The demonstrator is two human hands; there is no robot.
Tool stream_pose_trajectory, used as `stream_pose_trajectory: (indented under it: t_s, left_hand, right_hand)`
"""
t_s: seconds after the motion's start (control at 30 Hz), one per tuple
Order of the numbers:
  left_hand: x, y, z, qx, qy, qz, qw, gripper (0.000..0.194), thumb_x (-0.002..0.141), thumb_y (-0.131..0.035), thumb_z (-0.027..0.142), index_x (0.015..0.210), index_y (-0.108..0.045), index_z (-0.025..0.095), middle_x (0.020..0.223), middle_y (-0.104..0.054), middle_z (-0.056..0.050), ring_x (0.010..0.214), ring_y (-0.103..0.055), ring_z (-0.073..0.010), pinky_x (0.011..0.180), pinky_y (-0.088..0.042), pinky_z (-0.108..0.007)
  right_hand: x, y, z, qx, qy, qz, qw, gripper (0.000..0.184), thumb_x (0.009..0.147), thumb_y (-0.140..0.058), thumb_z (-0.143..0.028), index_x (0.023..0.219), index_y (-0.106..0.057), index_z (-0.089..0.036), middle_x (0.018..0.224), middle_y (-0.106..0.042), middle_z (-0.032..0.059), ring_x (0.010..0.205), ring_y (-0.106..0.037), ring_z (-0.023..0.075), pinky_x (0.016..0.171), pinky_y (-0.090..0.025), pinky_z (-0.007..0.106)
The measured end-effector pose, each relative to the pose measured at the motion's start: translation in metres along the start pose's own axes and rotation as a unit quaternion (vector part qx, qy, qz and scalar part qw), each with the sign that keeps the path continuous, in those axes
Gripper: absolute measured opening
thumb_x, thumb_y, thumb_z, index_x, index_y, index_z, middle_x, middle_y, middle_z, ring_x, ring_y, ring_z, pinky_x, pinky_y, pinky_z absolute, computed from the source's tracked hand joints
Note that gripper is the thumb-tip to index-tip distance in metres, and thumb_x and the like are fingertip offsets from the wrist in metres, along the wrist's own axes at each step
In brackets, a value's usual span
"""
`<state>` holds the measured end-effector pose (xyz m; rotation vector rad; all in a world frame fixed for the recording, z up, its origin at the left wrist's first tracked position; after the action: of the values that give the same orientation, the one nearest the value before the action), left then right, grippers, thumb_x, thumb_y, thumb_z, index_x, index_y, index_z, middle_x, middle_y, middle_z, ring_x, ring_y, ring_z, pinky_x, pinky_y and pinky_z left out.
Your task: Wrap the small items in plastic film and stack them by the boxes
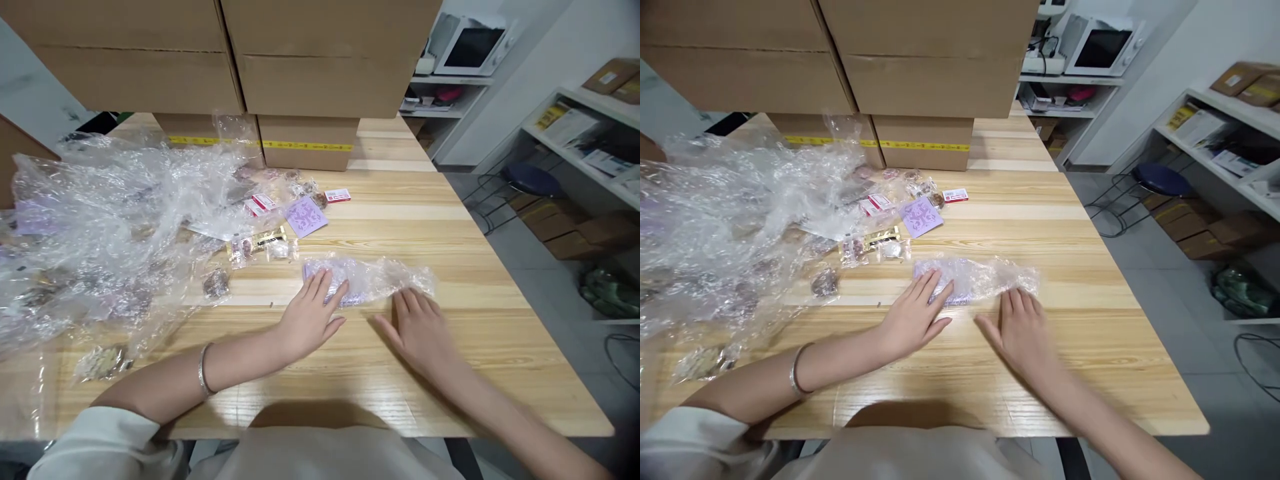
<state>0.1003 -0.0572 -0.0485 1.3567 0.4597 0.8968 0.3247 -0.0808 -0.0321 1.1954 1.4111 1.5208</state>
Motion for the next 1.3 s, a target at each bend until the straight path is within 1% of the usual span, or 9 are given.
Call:
stream_pose_trajectory:
  t_s: [0.1, 0.23, 0.43, 0.57, 0.63, 0.77, 0.87, 1.07, 1.3]
  left_hand:
    - [0.002, 0.002, 0.000, 0.000, -0.001, -0.003, 1.000, 0.062, 0.096, -0.051, 0.047, 0.149, -0.039, 0.016, 0.155, -0.036, -0.024, 0.146, -0.031, -0.0375, 0.113, -0.035, -0.054]
    - [0.004, 0.003, 0.000, 0.013, -0.011, 0.000, 1.000, 0.058, 0.095, -0.053, 0.046, 0.145, -0.044, 0.016, 0.151, -0.041, -0.025, 0.144, -0.035, -0.0394, 0.112, -0.038, -0.054]
    - [0.003, 0.009, -0.003, -0.003, -0.037, 0.040, 0.999, 0.039, 0.094, -0.055, 0.039, 0.120, -0.062, 0.012, 0.138, -0.053, -0.024, 0.135, -0.047, -0.0378, 0.108, -0.042, -0.054]
    - [-0.001, 0.023, -0.014, -0.024, -0.025, 0.145, 0.989, 0.019, 0.091, -0.050, 0.022, 0.099, -0.065, 0.015, 0.107, -0.065, -0.017, 0.110, -0.062, -0.0286, 0.091, -0.053, -0.044]
    - [-0.001, 0.028, -0.018, -0.014, -0.049, 0.200, 0.979, 0.024, 0.091, -0.050, 0.024, 0.109, -0.063, 0.015, 0.110, -0.065, -0.016, 0.116, -0.060, -0.0287, 0.095, -0.051, -0.044]
    - [0.004, 0.025, -0.022, -0.012, -0.126, 0.081, 0.989, 0.066, 0.096, -0.048, 0.045, 0.149, -0.034, 0.008, 0.153, -0.040, -0.021, 0.148, -0.027, -0.0326, 0.119, -0.027, -0.051]
    - [0.001, 0.022, -0.030, -0.018, -0.122, -0.024, 0.992, 0.078, 0.098, -0.043, 0.053, 0.156, -0.018, 0.007, 0.162, -0.023, -0.019, 0.152, -0.015, -0.0301, 0.123, -0.017, -0.050]
    - [-0.010, 0.016, -0.051, -0.037, -0.109, -0.041, 0.993, 0.055, 0.104, -0.037, 0.033, 0.154, -0.027, 0.013, 0.158, -0.035, -0.016, 0.147, -0.032, -0.0244, 0.119, -0.034, -0.041]
    - [0.008, 0.029, -0.055, -0.163, -0.109, 0.096, 0.976, 0.035, 0.102, -0.040, 0.020, 0.136, -0.050, 0.018, 0.132, -0.062, -0.013, 0.126, -0.058, -0.0200, 0.107, -0.048, -0.037]
  right_hand:
    - [0.021, -0.018, 0.028, 0.189, -0.047, -0.055, 0.979, 0.057, 0.096, -0.037, -0.062, 0.109, -0.066, -0.015, 0.104, -0.071, 0.0181, 0.104, -0.064, 0.0368, 0.093, -0.047, 0.056]
    - [0.047, -0.021, 0.031, 0.407, -0.054, 0.031, 0.911, 0.051, 0.103, -0.031, -0.047, 0.146, -0.045, -0.023, 0.144, -0.056, 0.0102, 0.136, -0.048, 0.0255, 0.111, -0.040, 0.047]
    - [0.068, -0.015, -0.024, 0.275, 0.207, 0.053, 0.937, 0.049, 0.100, -0.036, -0.022, 0.148, -0.046, -0.023, 0.153, -0.045, 0.0095, 0.146, -0.032, 0.0245, 0.117, -0.035, 0.050]
    - [0.078, -0.021, -0.042, 0.185, 0.260, 0.006, 0.948, 0.052, 0.096, -0.038, -0.019, 0.147, -0.044, -0.010, 0.152, -0.044, 0.0171, 0.147, -0.031, 0.0280, 0.118, -0.031, 0.054]
    - [0.078, -0.022, -0.043, 0.155, 0.273, -0.016, 0.949, 0.056, 0.096, -0.039, -0.023, 0.149, -0.040, -0.006, 0.156, -0.037, 0.0186, 0.149, -0.025, 0.0295, 0.119, -0.026, 0.056]
    - [0.071, -0.019, -0.041, 0.134, 0.288, -0.031, 0.948, 0.075, 0.091, -0.051, -0.041, 0.150, -0.033, 0.000, 0.159, -0.026, 0.0241, 0.152, -0.011, 0.0338, 0.120, -0.017, 0.060]
    - [0.066, -0.016, -0.036, 0.131, 0.303, -0.039, 0.943, 0.084, 0.088, -0.057, -0.047, 0.151, -0.030, 0.002, 0.161, -0.021, 0.0255, 0.152, -0.008, 0.0341, 0.121, -0.016, 0.059]
    - [0.064, -0.018, -0.028, 0.100, 0.282, 0.004, 0.954, 0.061, 0.095, -0.056, -0.041, 0.145, -0.045, -0.006, 0.153, -0.042, 0.0198, 0.145, -0.034, 0.0322, 0.116, -0.035, 0.049]
    - [0.067, -0.002, -0.024, 0.048, 0.241, 0.034, 0.969, 0.038, 0.091, -0.059, -0.024, 0.126, -0.059, -0.010, 0.128, -0.065, 0.0202, 0.102, -0.067, 0.0336, 0.082, -0.054, 0.044]
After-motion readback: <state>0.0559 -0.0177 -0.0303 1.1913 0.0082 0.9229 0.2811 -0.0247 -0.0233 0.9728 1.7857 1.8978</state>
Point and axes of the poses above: each hand's wrist, its own x-axis towards the middle knuckle, its own y-axis out of the back of the hand, z = x × y, the point moved 2 cm from there along x, towards the middle knuckle
